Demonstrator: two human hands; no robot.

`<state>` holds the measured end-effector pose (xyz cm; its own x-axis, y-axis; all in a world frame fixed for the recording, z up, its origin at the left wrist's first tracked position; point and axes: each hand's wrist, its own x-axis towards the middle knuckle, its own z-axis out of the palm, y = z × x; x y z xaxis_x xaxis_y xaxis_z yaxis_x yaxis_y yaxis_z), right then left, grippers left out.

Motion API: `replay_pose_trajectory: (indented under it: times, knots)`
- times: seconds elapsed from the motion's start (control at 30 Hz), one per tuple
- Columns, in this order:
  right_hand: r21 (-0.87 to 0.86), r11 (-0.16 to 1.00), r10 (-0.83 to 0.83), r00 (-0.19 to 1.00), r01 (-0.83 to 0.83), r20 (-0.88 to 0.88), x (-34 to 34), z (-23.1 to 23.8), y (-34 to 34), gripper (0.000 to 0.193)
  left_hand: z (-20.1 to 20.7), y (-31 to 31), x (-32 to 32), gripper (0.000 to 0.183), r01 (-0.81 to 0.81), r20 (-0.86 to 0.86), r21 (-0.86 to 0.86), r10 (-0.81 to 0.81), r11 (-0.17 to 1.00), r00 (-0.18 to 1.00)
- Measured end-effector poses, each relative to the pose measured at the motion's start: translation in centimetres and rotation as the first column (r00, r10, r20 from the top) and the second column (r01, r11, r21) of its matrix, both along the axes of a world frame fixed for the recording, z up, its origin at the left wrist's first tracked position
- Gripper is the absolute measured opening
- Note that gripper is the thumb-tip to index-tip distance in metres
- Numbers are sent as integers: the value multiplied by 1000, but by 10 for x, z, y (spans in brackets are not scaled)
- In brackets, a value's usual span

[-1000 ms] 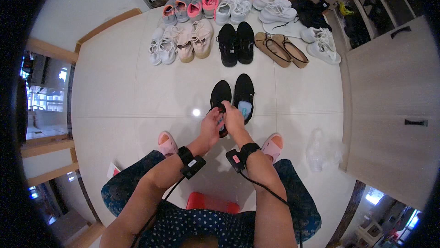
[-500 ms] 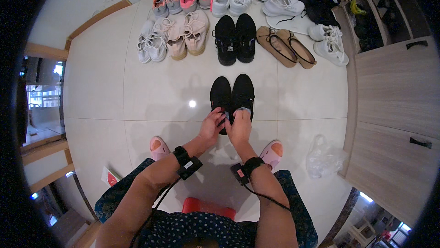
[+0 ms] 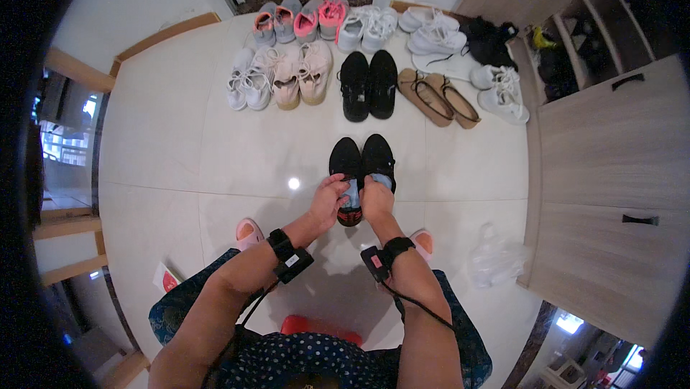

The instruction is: The person cleans a pair of black sneakers by hand, removing dirt from the mesh upper and around the laces.

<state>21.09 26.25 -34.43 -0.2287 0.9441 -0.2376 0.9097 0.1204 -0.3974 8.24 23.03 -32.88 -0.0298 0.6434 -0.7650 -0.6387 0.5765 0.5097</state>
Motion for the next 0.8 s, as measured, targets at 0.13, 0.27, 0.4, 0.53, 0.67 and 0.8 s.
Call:
replay_pose_trajectory:
  times: [0.13, 0.27, 0.4, 0.53, 0.67, 0.8]
  knots:
    - [128, 991, 31, 999, -26, -37, -1, 71, -8, 13, 50, -12, 12, 26, -112, -1, 122, 113, 986, 994]
    - [315, 947, 79, 995, -56, -60, -3, 149, -32, 10, 139, -41, 29, 11, -223, 130, 266, 194, 938, 972]
    - [464, 876, 155, 988, -130, -14, -15, 219, -78, 9, 193, -75, 17, 11, -155, 164, 440, 91, 884, 982]
    - [549, 823, 167, 986, -146, 11, -15, 268, -126, 10, 244, -113, 15, 17, -74, 45, 518, 60, 852, 997]
    - [658, 738, 190, 982, -148, 8, -10, 295, -167, 11, 270, -141, 18, 22, -132, 83, 538, 104, 832, 991]
    - [713, 678, 231, 973, -176, 20, -1, 322, -194, 12, 306, -165, 29, 24, -180, 109, 490, 145, 853, 983]
